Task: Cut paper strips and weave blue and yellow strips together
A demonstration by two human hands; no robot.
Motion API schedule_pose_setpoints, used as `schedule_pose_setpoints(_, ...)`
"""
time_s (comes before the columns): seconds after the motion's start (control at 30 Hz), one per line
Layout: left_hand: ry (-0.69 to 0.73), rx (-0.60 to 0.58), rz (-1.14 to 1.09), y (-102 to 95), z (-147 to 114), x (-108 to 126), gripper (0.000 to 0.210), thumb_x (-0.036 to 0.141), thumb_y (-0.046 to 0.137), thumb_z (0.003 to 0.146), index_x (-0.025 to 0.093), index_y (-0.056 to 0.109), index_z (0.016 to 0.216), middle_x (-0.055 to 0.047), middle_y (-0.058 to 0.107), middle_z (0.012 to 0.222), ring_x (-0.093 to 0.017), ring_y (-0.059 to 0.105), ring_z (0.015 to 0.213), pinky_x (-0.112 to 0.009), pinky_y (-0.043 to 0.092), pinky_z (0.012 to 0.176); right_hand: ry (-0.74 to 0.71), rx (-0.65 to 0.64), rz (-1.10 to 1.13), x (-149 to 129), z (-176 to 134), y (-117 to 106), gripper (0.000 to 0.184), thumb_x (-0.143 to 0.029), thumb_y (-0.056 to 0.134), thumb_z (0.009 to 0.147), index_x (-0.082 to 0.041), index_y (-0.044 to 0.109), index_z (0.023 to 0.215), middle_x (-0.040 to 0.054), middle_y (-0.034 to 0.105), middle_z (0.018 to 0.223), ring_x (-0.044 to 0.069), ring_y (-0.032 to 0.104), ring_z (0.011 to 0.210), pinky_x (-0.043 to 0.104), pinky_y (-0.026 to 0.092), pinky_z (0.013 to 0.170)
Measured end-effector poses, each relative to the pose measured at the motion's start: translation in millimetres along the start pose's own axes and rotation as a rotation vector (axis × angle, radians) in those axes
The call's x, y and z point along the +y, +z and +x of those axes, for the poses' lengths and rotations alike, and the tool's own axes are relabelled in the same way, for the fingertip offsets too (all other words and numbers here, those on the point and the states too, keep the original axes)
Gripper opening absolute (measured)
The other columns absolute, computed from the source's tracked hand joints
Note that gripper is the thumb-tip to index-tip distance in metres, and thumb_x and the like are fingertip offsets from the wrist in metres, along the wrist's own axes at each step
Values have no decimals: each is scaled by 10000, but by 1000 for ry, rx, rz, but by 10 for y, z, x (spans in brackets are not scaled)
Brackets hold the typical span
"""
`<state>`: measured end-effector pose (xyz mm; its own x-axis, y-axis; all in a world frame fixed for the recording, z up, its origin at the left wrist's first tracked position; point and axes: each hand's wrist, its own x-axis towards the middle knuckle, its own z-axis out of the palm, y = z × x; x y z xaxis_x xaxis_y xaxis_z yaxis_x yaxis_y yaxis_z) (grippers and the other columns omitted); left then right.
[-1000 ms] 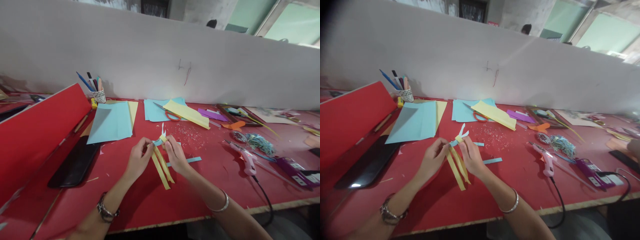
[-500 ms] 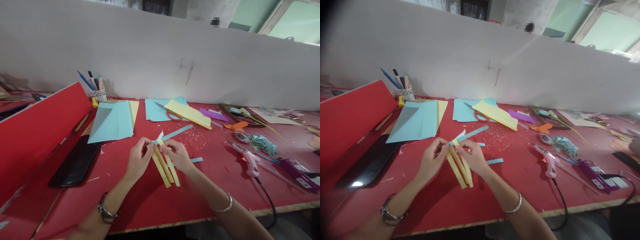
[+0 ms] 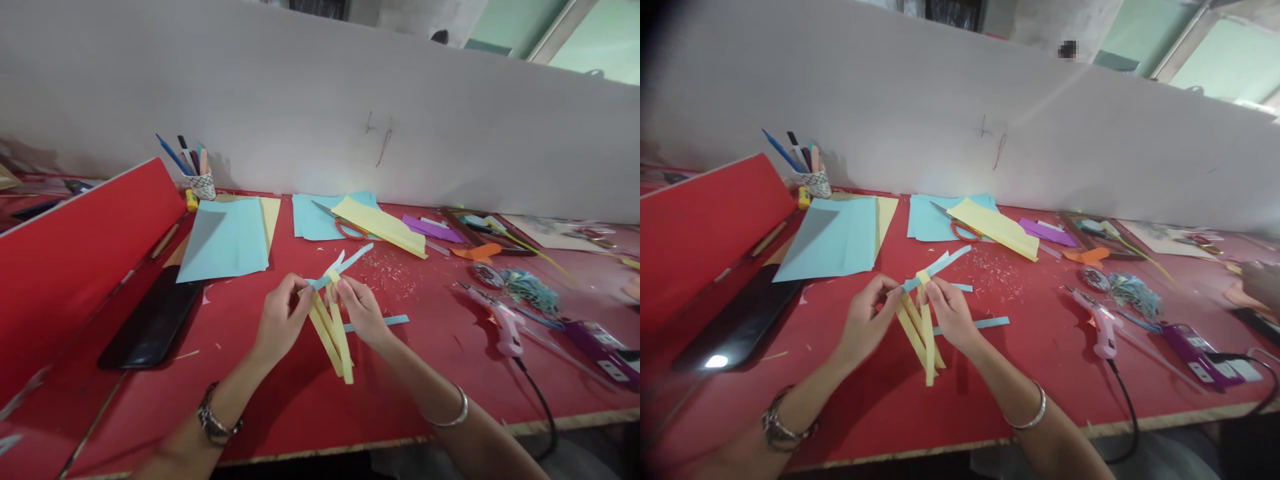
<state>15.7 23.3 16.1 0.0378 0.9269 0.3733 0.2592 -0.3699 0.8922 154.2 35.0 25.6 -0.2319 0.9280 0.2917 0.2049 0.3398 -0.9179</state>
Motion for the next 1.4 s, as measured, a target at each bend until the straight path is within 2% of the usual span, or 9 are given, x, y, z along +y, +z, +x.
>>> schedule_pose_setpoints(0.27,-4,20,36,2,-14,3,178,277,411,808,195,404,650,72,374,516,-60,349,433,-177,259,387,-51,-81,-146,20,-27,6,312,-313,337,836,-194,360,548,-37,376,522,89,376,502,221,319,518)
schedule_pose_setpoints(0.57,14,13,26,3,-11,-2,168,273,408,806,196,403,657,72,370,514,-62,341,430,-175,261,385,-25,-33,-177,15,-26,22,292,-341,402,808,-191,404,558,-37,382,532,90,389,514,218,313,512)
schedule_pose_setpoints(0.73,17,3,21,3,-8,1,168,267,410,808,193,419,657,64,407,525,-63,370,447,-171,269,390,-33,4,-75,14,-29,19,360,-415,318,844,-195,398,571,-31,391,546,94,372,517,228,320,519)
schedule_pose_setpoints(0.83,21,5,21,1,-6,11,179,260,412,806,193,410,640,68,389,512,-61,355,434,-172,253,381,48,83,45,35,-17,38,351,-468,392,807,-206,358,576,-44,331,545,93,332,505,229,317,501)
schedule_pose_setpoints(0.93,29,9,36,-1,-8,10,175,252,416,803,193,406,638,72,369,507,-59,343,428,-173,246,379,167,128,299,50,2,62,356,-528,439,761,-216,364,608,-35,368,585,102,379,532,241,360,525)
schedule_pose_setpoints(1.03,34,12,46,0,-12,-1,162,253,414,807,194,413,656,72,364,515,-59,346,431,-174,252,382,257,93,463,33,15,64,335,-516,509,719,-217,389,627,-39,393,591,95,405,529,235,373,518)
schedule_pose_setpoints(1.17,37,16,41,4,-16,-5,172,262,409,811,197,406,652,71,358,511,-61,350,428,-176,257,379,313,27,464,8,17,42,262,-414,606,673,-215,436,687,-64,409,580,70,386,496,210,348,486)
schedule_pose_setpoints(1.3,38,18,46,6,-13,6,172,263,409,809,197,409,651,72,368,504,-59,346,419,-175,256,375,348,6,493,9,18,28,257,-399,614,670,-211,443,710,-46,501,628,75,451,536,222,373,522)
schedule_pose_setpoints(1.4,58,16,56,4,-9,12,169,255,412,806,195,409,649,74,374,502,-55,338,415,-173,251,377,365,-17,509,1,22,23,264,-397,625,663,-205,446,685,-48,516,601,75,468,535,225,375,532)
